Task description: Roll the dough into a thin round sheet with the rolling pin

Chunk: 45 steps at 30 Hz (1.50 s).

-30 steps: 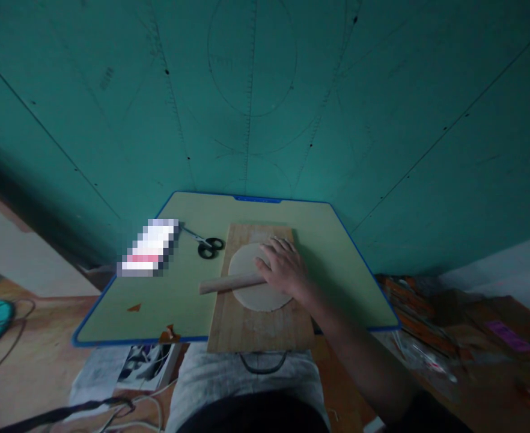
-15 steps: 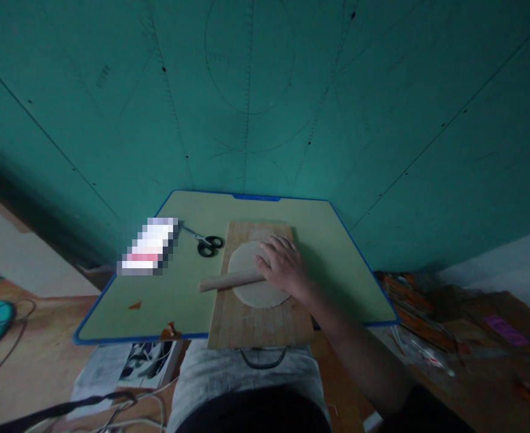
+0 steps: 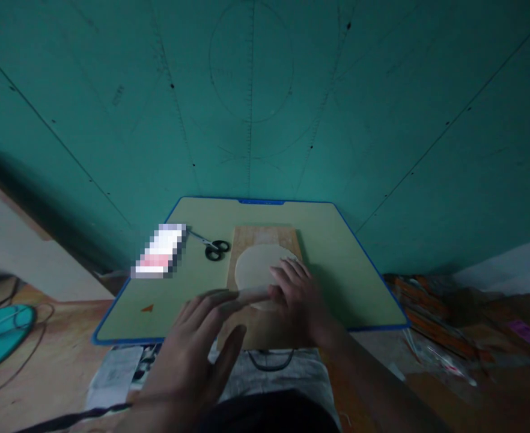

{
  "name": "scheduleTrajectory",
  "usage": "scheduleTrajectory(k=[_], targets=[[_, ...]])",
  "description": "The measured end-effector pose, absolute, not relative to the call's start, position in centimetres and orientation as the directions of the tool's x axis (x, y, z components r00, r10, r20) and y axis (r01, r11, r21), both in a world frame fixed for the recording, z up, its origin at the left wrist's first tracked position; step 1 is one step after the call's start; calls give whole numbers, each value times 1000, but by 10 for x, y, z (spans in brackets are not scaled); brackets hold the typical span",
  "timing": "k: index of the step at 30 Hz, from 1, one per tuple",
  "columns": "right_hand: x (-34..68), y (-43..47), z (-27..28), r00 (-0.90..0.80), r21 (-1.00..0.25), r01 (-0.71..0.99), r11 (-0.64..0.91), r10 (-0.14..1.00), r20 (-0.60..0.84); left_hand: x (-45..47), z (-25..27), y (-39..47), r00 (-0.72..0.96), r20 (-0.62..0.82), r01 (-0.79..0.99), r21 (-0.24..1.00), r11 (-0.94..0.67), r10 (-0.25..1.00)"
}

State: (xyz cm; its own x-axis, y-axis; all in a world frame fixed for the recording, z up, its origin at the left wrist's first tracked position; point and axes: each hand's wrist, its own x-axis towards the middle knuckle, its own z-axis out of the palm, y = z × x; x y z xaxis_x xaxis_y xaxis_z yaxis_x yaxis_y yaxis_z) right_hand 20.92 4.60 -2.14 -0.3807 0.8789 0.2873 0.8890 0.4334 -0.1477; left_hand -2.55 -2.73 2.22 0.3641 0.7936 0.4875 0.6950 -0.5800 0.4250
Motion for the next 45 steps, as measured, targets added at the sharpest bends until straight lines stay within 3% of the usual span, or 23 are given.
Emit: scheduleTrajectory(k=[2,8,12,20,25,30,34,40,45], targets=[[214,25,-26,-382,-160,884,440,875,297,-14,8,-7,340,503,755,359,-549,795],[224,-15,-32,-379,-179,869,461,854,357,-10,-29,5,428,360,833,199,-517,829],[235,-9,-30,-364,-223,865,449,869,335,-16,-18,7,461,321,802,250,-543,828],[252,23,-32,-145,-334,891,308,889,434,-19,-9,7,479,233,767,358,-533,846],[247,29,-31,-82,-419,865,275,903,423,-13,-8,4,492,225,762,356,-541,841],[246,36,-35,-38,-512,832,216,941,335,-6,-11,11,383,307,810,341,-477,871],[245,44,-34,-9,-524,839,146,967,255,4,-15,20,254,259,917,240,-317,932],[239,59,-15,45,-407,913,-31,999,25,16,-6,34,157,39,982,102,-161,987],[235,72,-2,97,-306,947,-101,995,-28,17,3,47,177,-8,980,94,-175,984]])
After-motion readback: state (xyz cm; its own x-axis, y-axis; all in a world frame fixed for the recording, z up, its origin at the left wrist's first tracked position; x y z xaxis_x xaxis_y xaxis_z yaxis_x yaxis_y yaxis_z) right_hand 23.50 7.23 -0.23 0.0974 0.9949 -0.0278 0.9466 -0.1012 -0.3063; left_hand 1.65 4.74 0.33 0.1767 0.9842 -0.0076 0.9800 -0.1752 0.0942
